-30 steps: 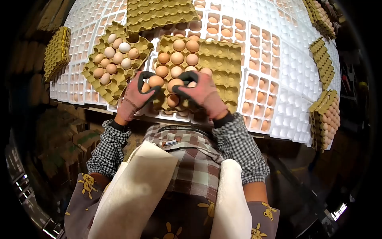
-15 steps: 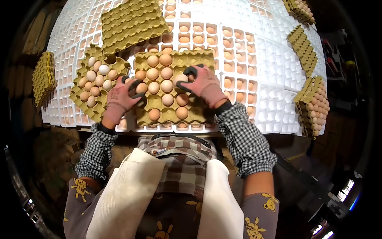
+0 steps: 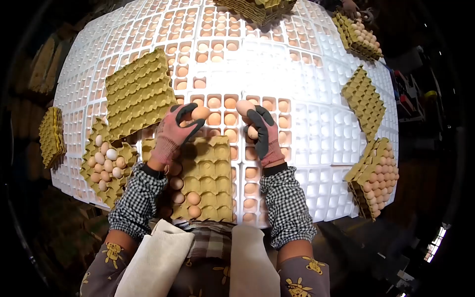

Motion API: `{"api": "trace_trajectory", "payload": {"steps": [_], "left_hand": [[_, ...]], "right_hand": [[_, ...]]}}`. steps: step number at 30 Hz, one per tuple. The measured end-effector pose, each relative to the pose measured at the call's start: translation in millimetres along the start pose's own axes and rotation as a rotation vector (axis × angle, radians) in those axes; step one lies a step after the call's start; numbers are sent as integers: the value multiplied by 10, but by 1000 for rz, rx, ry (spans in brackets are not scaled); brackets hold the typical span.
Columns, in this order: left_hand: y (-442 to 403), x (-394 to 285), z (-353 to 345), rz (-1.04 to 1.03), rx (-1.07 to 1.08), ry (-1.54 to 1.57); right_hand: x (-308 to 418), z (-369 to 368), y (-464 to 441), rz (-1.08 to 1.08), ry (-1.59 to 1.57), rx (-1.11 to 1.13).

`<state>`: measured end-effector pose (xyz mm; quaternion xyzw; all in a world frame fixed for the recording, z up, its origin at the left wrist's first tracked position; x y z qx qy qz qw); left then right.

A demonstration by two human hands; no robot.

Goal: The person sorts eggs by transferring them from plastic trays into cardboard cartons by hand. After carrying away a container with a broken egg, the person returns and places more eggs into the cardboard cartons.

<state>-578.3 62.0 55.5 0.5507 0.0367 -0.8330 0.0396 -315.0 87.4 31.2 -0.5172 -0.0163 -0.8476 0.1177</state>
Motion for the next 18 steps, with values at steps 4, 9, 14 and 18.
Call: {"api": "trace_trajectory", "payload": {"steps": [4,9,14,18], "left_hand": [[-1050,-25,-520,86,89,-606],[-1655,303,-747,-77,159,-517],[-1901,352,-638,-243,-93,-389],[-1801,860,-695,-197,-11,-802]], "right_hand": [[32,-93,-974,73,523,-214],[-394,-398,-1702,-54,565,26],[-385,-741,-2225,22,707,254],[-307,-666,-2571,52,839,-150]]}}
Point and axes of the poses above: each hand's wrist, its own y-axis away from the middle knuckle, its own z-axis out of the back of the hand, x = y × z, the point moved 8 cm from there along -y, towards the middle knuckle, and after that the axes turned 12 degrees about y, right-handed, at the moved point
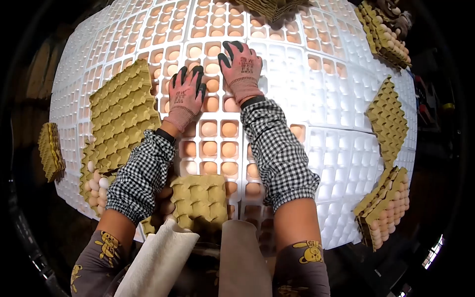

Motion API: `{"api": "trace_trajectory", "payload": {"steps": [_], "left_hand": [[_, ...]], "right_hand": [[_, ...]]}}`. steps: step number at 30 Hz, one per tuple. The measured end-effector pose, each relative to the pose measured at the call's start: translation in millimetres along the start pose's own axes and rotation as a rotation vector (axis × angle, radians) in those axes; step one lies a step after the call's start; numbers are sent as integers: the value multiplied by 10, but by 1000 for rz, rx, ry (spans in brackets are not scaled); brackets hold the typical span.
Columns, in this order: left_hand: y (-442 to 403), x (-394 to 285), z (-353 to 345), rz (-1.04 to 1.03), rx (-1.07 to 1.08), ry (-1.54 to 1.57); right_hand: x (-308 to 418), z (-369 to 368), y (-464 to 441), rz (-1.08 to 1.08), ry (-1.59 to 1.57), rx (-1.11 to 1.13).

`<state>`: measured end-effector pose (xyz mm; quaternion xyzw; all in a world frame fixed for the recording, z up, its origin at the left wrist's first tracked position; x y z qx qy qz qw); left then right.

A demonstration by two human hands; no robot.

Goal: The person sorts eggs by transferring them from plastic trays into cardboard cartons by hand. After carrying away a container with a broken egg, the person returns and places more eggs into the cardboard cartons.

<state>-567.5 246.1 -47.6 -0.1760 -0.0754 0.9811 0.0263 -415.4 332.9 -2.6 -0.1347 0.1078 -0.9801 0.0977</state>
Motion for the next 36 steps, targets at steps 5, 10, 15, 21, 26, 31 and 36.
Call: {"api": "trace_trajectory", "payload": {"steps": [5,10,15,21,26,31,36], "left_hand": [[217,-25,456,-29,86,592],[1756,243,1843,322,135,1001],[3092,946,2035,609,-47,857],[2673,467,1380,-105,314,240],[2831,737,1771,354,55,1255],[3181,987,1891,282,129,1027],[3305,884,1682,177,251,465]], "right_hand": [[16,-395,172,63,13,-57],[972,621,1698,218,-799,370],[1891,393,2788,663,-149,545],[1381,651,2729,85,-1207,810],[1883,782,3111,461,-338,621],[1646,634,3090,223,-643,686],[1636,618,3254,-470,-1785,1227]]}}
Point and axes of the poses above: each hand's wrist, its own y-axis away from the middle knuckle, its own z-axis out of the back of the hand, x = y × z, the point moved 8 cm from there along -y, towards the middle knuckle, and after that the axes turned 12 degrees about y, right-handed, at the moved point
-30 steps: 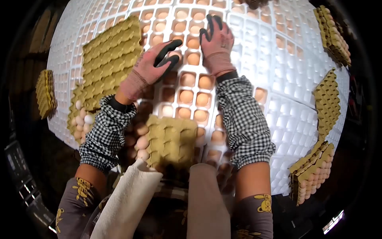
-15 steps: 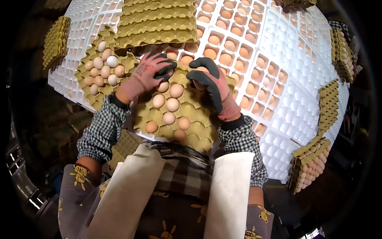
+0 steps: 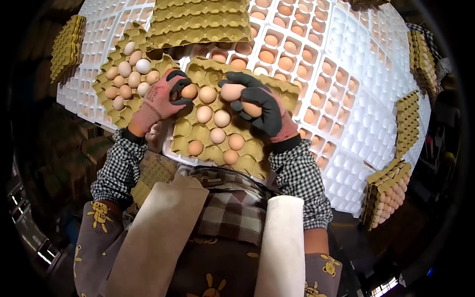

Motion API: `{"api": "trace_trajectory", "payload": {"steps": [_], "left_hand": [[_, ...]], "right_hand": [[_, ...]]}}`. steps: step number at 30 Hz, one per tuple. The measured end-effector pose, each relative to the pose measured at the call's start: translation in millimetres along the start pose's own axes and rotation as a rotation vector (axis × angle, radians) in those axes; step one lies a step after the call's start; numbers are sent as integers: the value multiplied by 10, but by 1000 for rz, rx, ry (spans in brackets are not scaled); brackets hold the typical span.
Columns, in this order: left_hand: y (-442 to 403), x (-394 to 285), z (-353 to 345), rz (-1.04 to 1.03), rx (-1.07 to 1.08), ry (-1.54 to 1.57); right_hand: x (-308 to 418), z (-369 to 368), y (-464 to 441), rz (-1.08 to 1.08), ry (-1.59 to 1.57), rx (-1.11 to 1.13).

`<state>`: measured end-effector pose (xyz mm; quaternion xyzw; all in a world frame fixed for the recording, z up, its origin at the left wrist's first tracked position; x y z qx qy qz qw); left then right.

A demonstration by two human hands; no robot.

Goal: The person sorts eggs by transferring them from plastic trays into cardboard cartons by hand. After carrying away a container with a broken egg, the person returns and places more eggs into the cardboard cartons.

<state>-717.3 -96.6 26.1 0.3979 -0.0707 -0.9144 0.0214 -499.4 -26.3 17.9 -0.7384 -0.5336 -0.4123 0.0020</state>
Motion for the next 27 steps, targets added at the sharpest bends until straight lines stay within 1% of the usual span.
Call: {"api": "trace_trajectory", "payload": {"steps": [2,3,4,6,7,8,10,11,12,14,15,16,18,19,20,22,24,25,26,27], "left_hand": [[128,-218,156,15,-44,32],[227,-311,219,37,-80,57],[295,-373,178,34,-79,52],[416,-591,-54,-46,60,-300],[439,-695,-114,-66,132,-442],[456,-669,-190,-63,124,-517],[441,-659,-267,38,201,-535],[443,-671,-291,37,194,-533],[446,-662,-343,42,200,-537],[424,-672,-466,63,204,-528],[434,-706,-511,77,203,-556],[429,-742,-560,82,206,-584],[446,-575,-689,53,101,-678],[422,-586,-637,118,129,-592],[421,-605,-589,143,99,-564],[433,-699,-482,82,3,-420],[461,-479,-440,188,-47,-253],[500,-445,-342,168,-158,-118],[491,-364,-292,136,-195,116],[456,-326,-254,239,-231,383]], "right_hand": [[117,-156,-128,51,518,-130],[234,-307,-243,309,958,-107],[306,-541,-297,582,1558,-198],[48,-710,-469,198,2272,-233],[-75,-717,-600,103,2416,-190],[-41,-673,-637,108,2411,-204],[54,-653,-606,-19,2257,-132],[181,-566,-507,167,2062,-322],[188,-344,-512,356,1734,-210],[291,-280,-56,158,538,-98],[122,-48,-74,126,154,-153],[27,-149,17,71,-467,203],[-47,267,210,322,-286,-271],[-67,18,195,157,-816,229],[-103,-17,242,138,-919,349],[-113,-19,310,146,-998,376],[-114,-2,354,152,-1052,383],[-114,13,387,144,-1099,381],[-84,24,434,152,-1106,385],[-62,90,477,189,-1082,354]]}}
Point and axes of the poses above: each hand's wrist, its own y-axis away from the middle knuckle, its own z-axis out of the back of the hand, x = y × z, the point moved 8 cm from there along -y, towards the middle knuckle, and after that the axes turned 12 degrees about y, right-handed, at the moved point
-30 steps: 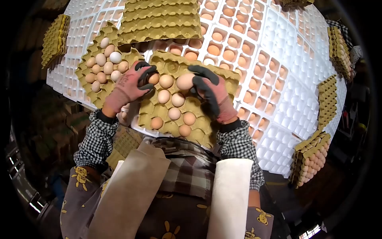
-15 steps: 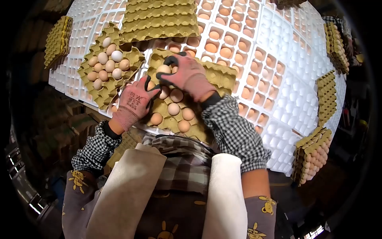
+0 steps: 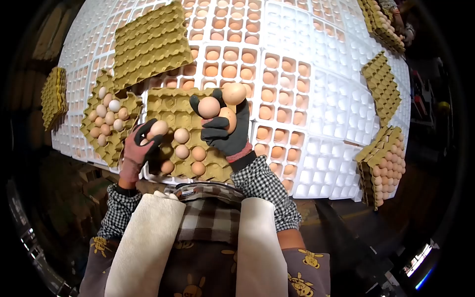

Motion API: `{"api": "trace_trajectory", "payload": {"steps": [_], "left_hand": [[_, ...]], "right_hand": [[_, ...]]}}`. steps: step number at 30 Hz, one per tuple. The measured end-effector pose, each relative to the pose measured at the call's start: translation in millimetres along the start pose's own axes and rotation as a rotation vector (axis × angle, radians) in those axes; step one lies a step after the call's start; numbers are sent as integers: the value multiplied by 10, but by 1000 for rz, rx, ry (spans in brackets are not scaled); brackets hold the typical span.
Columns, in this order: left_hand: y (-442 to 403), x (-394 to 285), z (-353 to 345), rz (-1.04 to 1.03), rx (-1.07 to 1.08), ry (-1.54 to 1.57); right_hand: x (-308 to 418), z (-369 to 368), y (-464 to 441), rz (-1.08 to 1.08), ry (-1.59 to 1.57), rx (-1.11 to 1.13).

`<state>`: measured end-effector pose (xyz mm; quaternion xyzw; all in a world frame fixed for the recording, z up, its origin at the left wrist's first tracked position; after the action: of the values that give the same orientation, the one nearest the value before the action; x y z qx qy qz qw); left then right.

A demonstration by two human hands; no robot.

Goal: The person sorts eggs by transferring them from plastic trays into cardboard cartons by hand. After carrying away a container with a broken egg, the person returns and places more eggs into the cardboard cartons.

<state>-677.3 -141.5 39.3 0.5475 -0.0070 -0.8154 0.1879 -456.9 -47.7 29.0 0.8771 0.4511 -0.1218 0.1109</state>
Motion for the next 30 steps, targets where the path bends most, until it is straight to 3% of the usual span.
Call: {"api": "trace_trajectory", "payload": {"steps": [1,2,3,4,5,7,8,9,11,13,15,17,19,21,22,23,25,26,27,29,30], "left_hand": [[-39,-30,-12,127,-18,260],[-90,-117,-66,133,10,306],[-184,-208,-142,130,37,357],[-305,-311,-230,125,71,224],[-449,-607,-401,-34,114,187],[-839,-879,-867,-106,252,162],[-1043,-1039,-1128,-226,269,150],[-1238,-1284,-1382,-295,279,-37],[-1753,-1466,-1994,-400,276,-92],[-2099,-1911,-2510,-494,215,-422],[-2504,-1913,-2953,-460,273,-712],[-2744,-1843,-3035,-457,260,-687],[-2985,-1760,-3088,-437,273,-531],[-3169,-1791,-3223,-531,336,-62],[-3236,-1813,-3356,-525,358,-145],[-3300,-1871,-3499,-528,374,-226],[-3362,-1856,-3643,-419,417,-314],[-3333,-1933,-3621,-544,334,-344],[-3293,-1989,-3597,-666,249,-373],[-3219,-1798,-3575,-811,225,-614],[-3208,-1653,-3512,-776,184,-702]], "right_hand": [[107,-16,64,44,39,-6],[325,-21,160,131,283,-53],[613,-127,275,245,333,-117],[1100,-128,432,408,598,-232],[1514,-115,658,566,841,-365],[2209,-461,897,818,1482,-794],[2451,-610,914,826,1628,-969],[2701,-691,807,934,1737,-947],[3029,-881,504,1136,2433,-920],[3241,-866,215,765,2709,-1286],[3453,-726,67,204,2816,-1389],[3617,-646,66,-10,2945,-1311],[3674,-727,106,-67,3005,-1321],[3802,-793,-10,-74,2906,-1136],[3964,-860,-9,371,2582,-1087],[4076,-893,-32,655,2319,-937],[4118,-970,-99,990,2418,-926],[4008,-961,-116,1031,2756,-1112],[3999,-833,-160,945,2972,-1094],[4001,-630,-108,1042,2978,-942],[3995,-592,-79,1076,2945,-995]]}}
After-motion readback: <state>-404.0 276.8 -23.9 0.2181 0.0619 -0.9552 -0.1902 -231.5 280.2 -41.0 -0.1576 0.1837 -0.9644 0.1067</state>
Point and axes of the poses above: each hand's wrist, its own y-axis away from the middle knuckle, its own z-axis out of the back of the hand, x = y × z, the point moved 8 cm from there along -y, towards the middle knuckle, and after that the axes turned 12 degrees about y, right-handed, at the moved point
